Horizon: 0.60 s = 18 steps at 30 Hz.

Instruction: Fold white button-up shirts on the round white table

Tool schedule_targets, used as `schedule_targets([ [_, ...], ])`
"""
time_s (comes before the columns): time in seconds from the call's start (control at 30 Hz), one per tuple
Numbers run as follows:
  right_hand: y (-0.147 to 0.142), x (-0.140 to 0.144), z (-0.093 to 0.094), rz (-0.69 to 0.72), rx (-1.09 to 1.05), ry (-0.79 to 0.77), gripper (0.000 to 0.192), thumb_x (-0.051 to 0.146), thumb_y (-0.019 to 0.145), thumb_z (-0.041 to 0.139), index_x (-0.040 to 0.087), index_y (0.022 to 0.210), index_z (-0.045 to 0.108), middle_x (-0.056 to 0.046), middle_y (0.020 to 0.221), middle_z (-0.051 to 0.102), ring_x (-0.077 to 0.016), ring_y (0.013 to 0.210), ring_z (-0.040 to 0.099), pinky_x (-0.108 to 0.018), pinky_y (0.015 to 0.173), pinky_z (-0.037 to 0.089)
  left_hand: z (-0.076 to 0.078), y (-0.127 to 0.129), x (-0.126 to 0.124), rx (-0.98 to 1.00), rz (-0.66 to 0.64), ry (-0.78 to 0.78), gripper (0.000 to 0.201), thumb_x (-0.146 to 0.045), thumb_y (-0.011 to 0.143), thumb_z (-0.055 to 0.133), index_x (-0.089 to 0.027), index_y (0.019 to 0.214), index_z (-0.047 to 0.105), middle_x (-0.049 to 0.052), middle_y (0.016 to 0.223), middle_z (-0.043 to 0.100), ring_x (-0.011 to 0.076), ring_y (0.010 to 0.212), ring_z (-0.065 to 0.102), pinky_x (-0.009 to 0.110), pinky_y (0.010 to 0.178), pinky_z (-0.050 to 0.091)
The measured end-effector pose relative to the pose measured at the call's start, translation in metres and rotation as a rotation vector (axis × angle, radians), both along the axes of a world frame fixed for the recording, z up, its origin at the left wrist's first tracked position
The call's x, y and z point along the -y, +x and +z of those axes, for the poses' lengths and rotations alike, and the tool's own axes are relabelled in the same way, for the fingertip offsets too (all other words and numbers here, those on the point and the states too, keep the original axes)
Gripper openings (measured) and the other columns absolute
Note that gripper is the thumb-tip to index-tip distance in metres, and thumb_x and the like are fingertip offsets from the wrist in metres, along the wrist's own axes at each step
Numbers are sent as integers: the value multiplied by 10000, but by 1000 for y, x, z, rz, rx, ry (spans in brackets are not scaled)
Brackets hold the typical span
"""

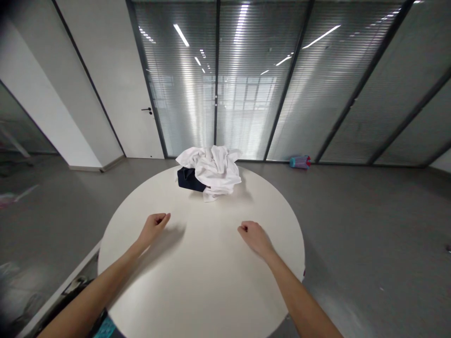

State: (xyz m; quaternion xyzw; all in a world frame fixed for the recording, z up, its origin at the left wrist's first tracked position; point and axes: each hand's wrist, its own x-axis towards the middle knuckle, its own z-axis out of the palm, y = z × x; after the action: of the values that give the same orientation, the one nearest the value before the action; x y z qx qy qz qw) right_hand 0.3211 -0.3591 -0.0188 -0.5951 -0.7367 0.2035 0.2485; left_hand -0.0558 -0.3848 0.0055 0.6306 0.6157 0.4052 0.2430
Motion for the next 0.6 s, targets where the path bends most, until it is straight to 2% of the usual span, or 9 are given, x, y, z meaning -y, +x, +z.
schedule_targets([
  [0.1,-9,-8,15,-4,-72,45,401,450,838,455,221,527,350,23,504,405,-130,516,398,-269,530,281,-1,5,5,-59,-67,-6,476,-543,857,381,-222,546,220,-45,536,196,93,509,214,262,516,173],
  [0.17,-19,-29,45,-3,-156,144,451,527,862,459,223,537,384,17,510,434,-136,524,429,-270,541,332,-3,9,7,-123,-109,-10,471,-523,875,370,-216,546,233,-43,530,214,95,506,235,264,523,178],
  [0.23,-33,-66,86,16,-202,296,408,545,861,493,213,625,520,-8,602,557,-162,606,531,-279,611,417,-4,11,9,-184,-134,-6,468,-503,890,366,-210,546,245,-43,524,230,96,504,248,267,531,181],
  [0.3,-52,-115,129,15,-215,418,371,559,850,539,205,830,646,-55,838,676,-194,771,622,-310,737,486,-5,12,10,-225,-149,3,467,-486,906,365,-204,548,260,-42,525,254,97,505,263,270,540,186],
  [0.33,-63,-140,148,7,-193,445,402,574,836,574,202,948,675,-84,983,690,-213,878,638,-337,822,497,-5,12,10,-240,-156,8,468,-479,914,364,-202,549,267,-41,526,267,98,506,272,272,544,189],
  [0.4,-88,-187,176,-24,-122,388,578,623,810,623,202,1204,649,-130,1220,642,-274,1138,589,-403,991,451,-5,12,9,-262,-162,14,471,-470,929,364,-199,552,282,-38,527,290,101,509,286,275,551,192],
  [0.43,-101,-205,183,-19,-85,311,686,658,816,611,203,1329,587,-148,1333,584,-301,1240,534,-434,1050,410,-5,12,9,-269,-160,17,472,-467,934,364,-198,554,285,-38,526,297,102,511,289,277,554,190],
  [0.5,-126,-231,185,-12,1,122,877,745,802,575,216,1488,438,-175,1518,409,-365,1395,379,-516,1124,310,-6,11,8,-280,-154,20,471,-459,938,369,-198,555,283,-38,524,301,105,512,285,281,557,184],
  [0.6,-153,-245,165,8,117,-69,1044,843,729,559,297,1571,274,-172,1646,116,-450,1464,206,-643,1128,193,-7,10,6,-297,-151,17,463,-441,940,371,-197,557,282,-36,527,312,107,515,286,285,563,180],
])
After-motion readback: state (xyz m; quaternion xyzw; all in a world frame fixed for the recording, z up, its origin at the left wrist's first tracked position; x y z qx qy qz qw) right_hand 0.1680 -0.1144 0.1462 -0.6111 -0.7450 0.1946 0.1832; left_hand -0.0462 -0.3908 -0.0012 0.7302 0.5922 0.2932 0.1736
